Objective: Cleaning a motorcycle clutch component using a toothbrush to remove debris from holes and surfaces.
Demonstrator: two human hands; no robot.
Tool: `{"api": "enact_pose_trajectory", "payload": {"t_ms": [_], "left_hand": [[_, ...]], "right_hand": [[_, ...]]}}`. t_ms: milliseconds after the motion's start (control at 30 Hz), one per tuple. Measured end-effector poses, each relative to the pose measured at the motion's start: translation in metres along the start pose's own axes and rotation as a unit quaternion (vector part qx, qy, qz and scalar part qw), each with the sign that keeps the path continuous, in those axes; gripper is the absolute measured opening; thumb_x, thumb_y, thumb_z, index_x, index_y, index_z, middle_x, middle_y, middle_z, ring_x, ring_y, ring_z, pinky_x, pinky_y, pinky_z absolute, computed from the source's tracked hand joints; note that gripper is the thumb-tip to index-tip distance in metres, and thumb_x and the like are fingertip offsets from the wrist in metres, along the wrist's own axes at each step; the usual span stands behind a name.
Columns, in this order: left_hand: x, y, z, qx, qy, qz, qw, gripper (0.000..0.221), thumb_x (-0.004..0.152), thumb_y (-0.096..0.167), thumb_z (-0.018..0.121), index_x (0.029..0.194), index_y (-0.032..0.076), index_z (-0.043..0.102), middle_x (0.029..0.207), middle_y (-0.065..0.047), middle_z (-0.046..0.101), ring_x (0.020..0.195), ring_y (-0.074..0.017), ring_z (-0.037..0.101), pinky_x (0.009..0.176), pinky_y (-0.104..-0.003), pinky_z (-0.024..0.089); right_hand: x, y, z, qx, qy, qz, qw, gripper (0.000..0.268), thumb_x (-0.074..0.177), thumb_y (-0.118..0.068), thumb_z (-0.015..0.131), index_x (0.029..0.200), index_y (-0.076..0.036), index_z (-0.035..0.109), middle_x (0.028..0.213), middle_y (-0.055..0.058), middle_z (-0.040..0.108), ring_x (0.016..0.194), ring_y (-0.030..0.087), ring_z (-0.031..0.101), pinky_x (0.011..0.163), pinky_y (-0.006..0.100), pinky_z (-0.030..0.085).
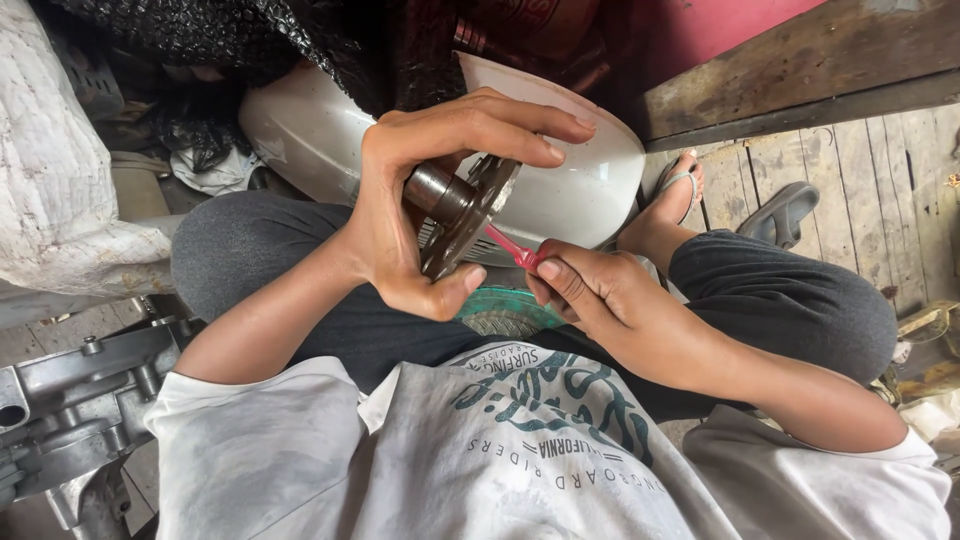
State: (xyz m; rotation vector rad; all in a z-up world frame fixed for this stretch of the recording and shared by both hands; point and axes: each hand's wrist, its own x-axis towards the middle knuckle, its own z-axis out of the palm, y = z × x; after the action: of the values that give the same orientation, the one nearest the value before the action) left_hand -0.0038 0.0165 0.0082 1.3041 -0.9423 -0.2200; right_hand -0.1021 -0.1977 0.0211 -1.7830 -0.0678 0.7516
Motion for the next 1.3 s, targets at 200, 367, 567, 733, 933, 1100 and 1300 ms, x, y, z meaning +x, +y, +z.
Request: {"api": "enact_pose_trajectory", "payload": {"t_ms": [200, 367, 567, 733, 933, 1100, 1300], "left_hand": [[-0.002, 0.013, 0.002, 0.029, 0.001, -0.027, 0.999, 0.068, 0.06, 0.032, 0.066, 0.118, -0.003, 0.061, 0.132, -0.026, 0.064, 0.117, -0.0357, 0.069, 0.106, -0.048, 0.06], [-0.004, 0.009, 0.007, -0.02, -0.021, -0.038, 0.999, 0.068, 0.06, 0.04, 0.063, 0.112, -0.003, 0.064, 0.123, -0.028, 0.067, 0.105, -0.0335, 0.069, 0.096, -0.044, 0.06], [-0.015, 0.013, 0.017, -0.05, -0.06, -0.03, 0.997, 0.064, 0.053, 0.037, 0.069, 0.108, 0.003, 0.07, 0.116, -0.021, 0.073, 0.099, -0.0302, 0.072, 0.101, -0.048, 0.056], [-0.021, 0.009, 0.022, -0.083, -0.072, -0.045, 0.993, 0.047, 0.065, 0.036, 0.072, 0.104, 0.009, 0.075, 0.115, -0.017, 0.075, 0.094, -0.0304, 0.07, 0.093, -0.049, 0.063], [-0.02, 0.004, 0.024, -0.086, -0.146, -0.026, 0.985, 0.039, 0.077, 0.029, 0.068, 0.111, 0.009, 0.074, 0.115, -0.014, 0.075, 0.102, -0.0338, 0.066, 0.098, -0.059, 0.056], [-0.018, 0.002, 0.032, -0.064, -0.173, -0.064, 0.981, 0.05, 0.073, 0.035, 0.065, 0.114, 0.007, 0.073, 0.12, -0.014, 0.073, 0.104, -0.0351, 0.064, 0.097, -0.058, 0.056], [-0.011, -0.011, 0.033, -0.065, -0.182, -0.148, 0.97, 0.081, 0.057, 0.038, 0.071, 0.133, 0.012, 0.062, 0.149, -0.021, 0.051, 0.131, -0.0382, 0.054, 0.112, -0.057, 0.047]], "right_hand": [[0.001, 0.003, -0.007, 0.069, -0.067, 0.049, 0.994, 0.033, 0.106, -0.027, 0.045, 0.086, -0.007, 0.061, 0.06, -0.001, 0.05, 0.046, 0.008, 0.039, 0.041, 0.027, 0.032], [-0.005, 0.024, -0.006, 0.416, -0.24, 0.137, 0.866, 0.037, 0.105, -0.045, 0.044, 0.091, -0.011, 0.049, 0.061, -0.005, 0.03, 0.044, 0.005, 0.02, 0.036, 0.024, 0.012], [-0.018, 0.034, 0.001, 0.505, -0.3, 0.196, 0.785, 0.037, 0.108, -0.042, 0.044, 0.086, -0.012, 0.044, 0.06, -0.007, 0.03, 0.043, 0.002, 0.019, 0.032, 0.02, 0.01], [-0.023, 0.048, 0.004, 0.513, -0.355, 0.233, 0.746, 0.039, 0.107, -0.05, 0.044, 0.083, -0.019, 0.042, 0.058, -0.008, 0.026, 0.045, 0.003, 0.012, 0.036, 0.02, 0.005], [-0.031, 0.064, 0.007, 0.552, -0.375, 0.221, 0.711, 0.038, 0.107, -0.049, 0.047, 0.084, -0.019, 0.043, 0.058, -0.009, 0.024, 0.045, 0.002, 0.011, 0.034, 0.019, 0.004], [-0.037, 0.085, 0.013, 0.569, -0.375, 0.228, 0.695, 0.037, 0.107, -0.049, 0.047, 0.085, -0.019, 0.043, 0.059, -0.01, 0.024, 0.045, 0.001, 0.012, 0.035, 0.019, 0.004], [-0.036, 0.1, 0.007, 0.536, -0.299, 0.21, 0.761, 0.038, 0.108, -0.046, 0.046, 0.087, -0.015, 0.045, 0.059, -0.008, 0.026, 0.043, 0.002, 0.015, 0.031, 0.019, 0.007]]}}
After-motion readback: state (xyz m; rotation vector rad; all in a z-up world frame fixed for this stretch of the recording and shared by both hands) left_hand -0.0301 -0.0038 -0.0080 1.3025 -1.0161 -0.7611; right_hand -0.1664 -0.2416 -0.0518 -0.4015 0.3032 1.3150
